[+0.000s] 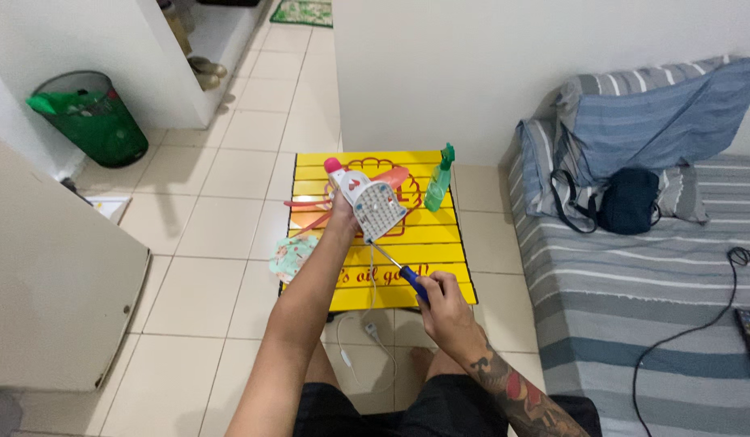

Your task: The person uses a screwdriver to tighten screws on the base and neck of a small electric fan. They rotate the fan to access different screw locations and repeatedly check the stability of the fan head and base.

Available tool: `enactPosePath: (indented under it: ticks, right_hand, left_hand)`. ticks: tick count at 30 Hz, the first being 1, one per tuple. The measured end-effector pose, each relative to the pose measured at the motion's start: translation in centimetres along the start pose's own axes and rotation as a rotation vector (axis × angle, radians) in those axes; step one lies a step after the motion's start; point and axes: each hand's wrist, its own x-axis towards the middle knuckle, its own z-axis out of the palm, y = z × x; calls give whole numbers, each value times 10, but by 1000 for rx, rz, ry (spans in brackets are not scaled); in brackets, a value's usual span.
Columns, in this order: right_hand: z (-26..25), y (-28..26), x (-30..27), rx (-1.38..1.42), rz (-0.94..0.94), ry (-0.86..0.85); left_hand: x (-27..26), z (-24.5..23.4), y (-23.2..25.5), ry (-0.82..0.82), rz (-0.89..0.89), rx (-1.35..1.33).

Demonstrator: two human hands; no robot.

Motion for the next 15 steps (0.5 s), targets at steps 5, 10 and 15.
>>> enactPosePath:
  ticks: [5, 10, 15]
  right_hand:
    - [10, 6, -5, -30, 107, 37]
    - [15, 9, -3, -43, 193, -5]
    - [9, 11, -5, 80, 56, 15]
  left_hand:
    - [12, -23, -2, -4, 21, 24]
    - [7, -20, -2, 6, 19, -5]
    - [-29, 12, 5, -155, -49, 48]
